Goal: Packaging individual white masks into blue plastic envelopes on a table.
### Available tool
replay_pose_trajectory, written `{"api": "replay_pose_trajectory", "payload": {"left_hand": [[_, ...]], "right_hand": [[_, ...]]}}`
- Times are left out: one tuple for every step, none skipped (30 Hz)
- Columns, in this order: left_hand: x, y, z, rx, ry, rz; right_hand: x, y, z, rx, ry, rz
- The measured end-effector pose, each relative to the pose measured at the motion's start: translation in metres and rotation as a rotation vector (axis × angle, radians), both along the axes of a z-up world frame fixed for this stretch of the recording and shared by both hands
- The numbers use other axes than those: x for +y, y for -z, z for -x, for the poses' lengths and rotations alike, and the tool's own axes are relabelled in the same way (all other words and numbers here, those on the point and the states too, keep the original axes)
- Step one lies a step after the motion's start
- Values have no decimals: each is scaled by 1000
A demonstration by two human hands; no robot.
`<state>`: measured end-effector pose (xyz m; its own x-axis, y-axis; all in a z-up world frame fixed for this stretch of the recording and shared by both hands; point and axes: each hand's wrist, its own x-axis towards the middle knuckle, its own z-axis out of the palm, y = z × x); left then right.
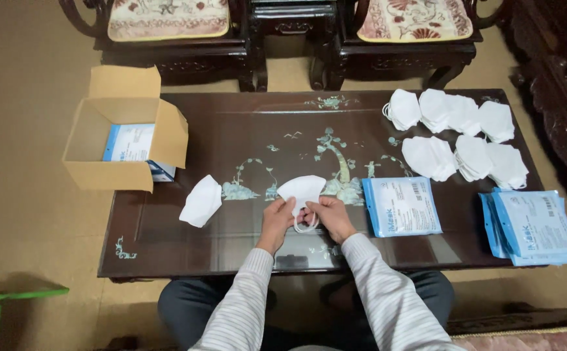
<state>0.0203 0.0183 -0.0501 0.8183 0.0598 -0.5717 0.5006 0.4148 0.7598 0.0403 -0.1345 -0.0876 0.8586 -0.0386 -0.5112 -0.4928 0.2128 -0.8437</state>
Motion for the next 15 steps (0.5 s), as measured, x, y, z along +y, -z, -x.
{"api": "replay_pose_trajectory", "payload": {"left_hand": [[1,9,-1,8,2,3],[1,17,-1,22,30,-22],[1,25,-6,29,56,-46],[0,18,-4,30,56,-42],[1,12,-2,36,49,-35],[2,5,-1,42,41,-28],[3,-1,0,42,37,-27],[4,-6,1,44,45,-3],[5,-12,1,47,53,20],[6,-16,2,47,49,21],[6,-19,3,42,70,13],[6,-23,4,37,91,6],[6,-26,5,39,89,8],[6,-30,6,46,96,-12],[5,-34,7,53,104,-32]], "right_hand": [[2,-18,5,8,2,3],[5,-37,10,40,-34,8],[7,-57,9,66,-72,14],[4,-58,11,67,-72,18],[3,-59,11,70,-69,2],[2,-60,12,73,-67,-14],[3,-63,12,73,-71,-13],[4,-66,12,65,-72,1],[6,-70,13,57,-72,14],[6,-70,12,57,-77,14],[6,-70,13,58,-70,6],[5,-69,13,58,-63,-3],[5,-69,13,60,-64,-1],[5,-68,13,56,-68,-13],[4,-68,13,52,-71,-23]]}}
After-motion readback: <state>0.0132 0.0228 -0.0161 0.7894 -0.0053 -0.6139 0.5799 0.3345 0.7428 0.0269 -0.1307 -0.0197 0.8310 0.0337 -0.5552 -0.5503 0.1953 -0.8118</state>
